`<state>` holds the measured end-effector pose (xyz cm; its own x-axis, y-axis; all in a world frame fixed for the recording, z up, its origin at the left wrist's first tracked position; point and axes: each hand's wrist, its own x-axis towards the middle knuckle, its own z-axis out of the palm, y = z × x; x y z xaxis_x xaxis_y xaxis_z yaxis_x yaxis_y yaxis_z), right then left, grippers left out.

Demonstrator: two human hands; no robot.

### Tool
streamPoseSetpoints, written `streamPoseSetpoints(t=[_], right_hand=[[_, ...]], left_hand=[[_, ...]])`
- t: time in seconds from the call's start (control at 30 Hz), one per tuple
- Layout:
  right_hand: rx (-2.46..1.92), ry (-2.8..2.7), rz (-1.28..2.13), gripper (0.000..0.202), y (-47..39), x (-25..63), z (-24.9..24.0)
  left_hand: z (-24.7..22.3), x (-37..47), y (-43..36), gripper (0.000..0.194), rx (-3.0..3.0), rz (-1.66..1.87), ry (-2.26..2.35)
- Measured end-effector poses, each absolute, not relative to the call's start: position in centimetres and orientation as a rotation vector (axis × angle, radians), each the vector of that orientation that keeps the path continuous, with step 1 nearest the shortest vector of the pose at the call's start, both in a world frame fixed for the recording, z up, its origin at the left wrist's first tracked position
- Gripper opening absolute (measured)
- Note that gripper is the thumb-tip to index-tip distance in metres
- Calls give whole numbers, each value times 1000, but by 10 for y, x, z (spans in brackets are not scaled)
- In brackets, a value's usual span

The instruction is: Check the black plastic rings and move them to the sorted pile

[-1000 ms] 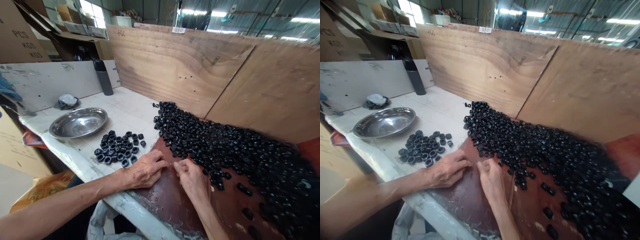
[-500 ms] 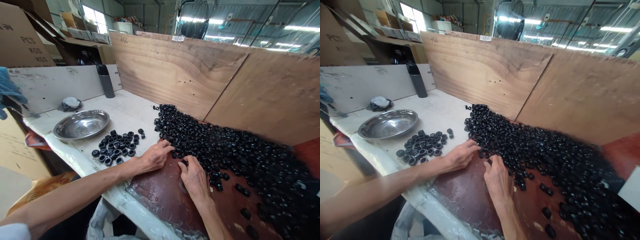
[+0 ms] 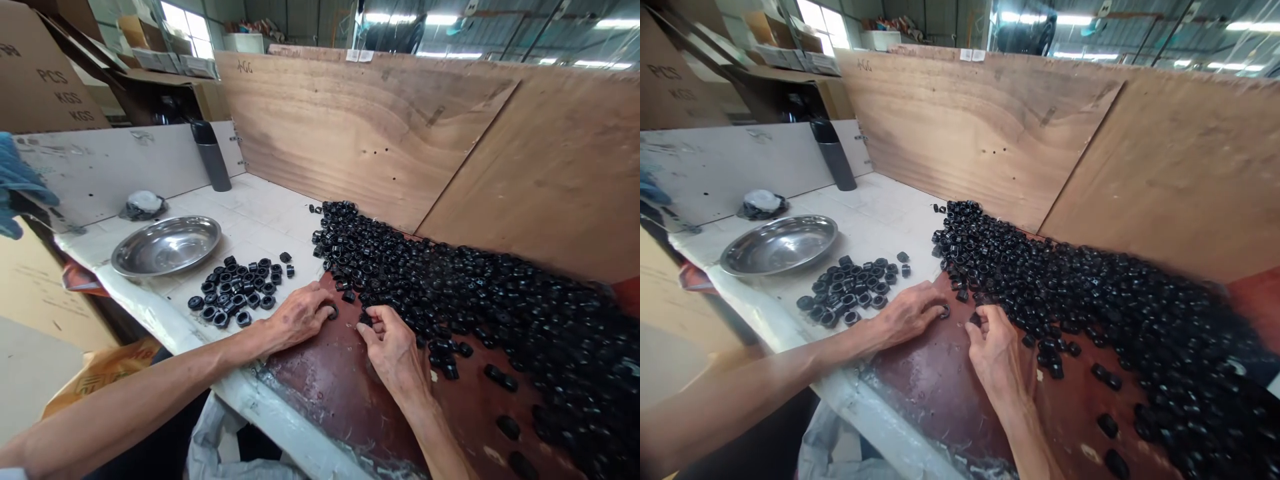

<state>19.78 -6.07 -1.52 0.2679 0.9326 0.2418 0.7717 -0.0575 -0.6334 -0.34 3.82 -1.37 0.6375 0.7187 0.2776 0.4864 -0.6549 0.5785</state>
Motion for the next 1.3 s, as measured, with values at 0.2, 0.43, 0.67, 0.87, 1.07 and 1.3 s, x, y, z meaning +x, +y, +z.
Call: streamPoseSetpoints(t=[0.2, 0.43, 0.67, 0.87, 1.07, 1.3], right_hand=[[-1858, -1623, 335, 17, -65, 191, -4], [-1923, -1457, 491, 21, -66, 189, 0], [-1659, -1127, 763, 36, -64, 185, 4], [-1665, -1158, 793, 33, -65, 180, 7], [-1680, -1266, 733, 31, -68, 175, 13], [-1780, -1554, 371, 33, -69, 175, 17]], left_hand=[[-24, -5, 30, 36, 2411, 756, 961], [-31, 5, 33, 17, 2392, 814, 895], [-4, 6, 23, 24, 1758, 780, 731], [0, 4, 25, 31, 1251, 689, 570], [-2, 4, 22, 24, 1278, 720, 489], [-8, 2, 22, 22, 1499, 785, 485]])
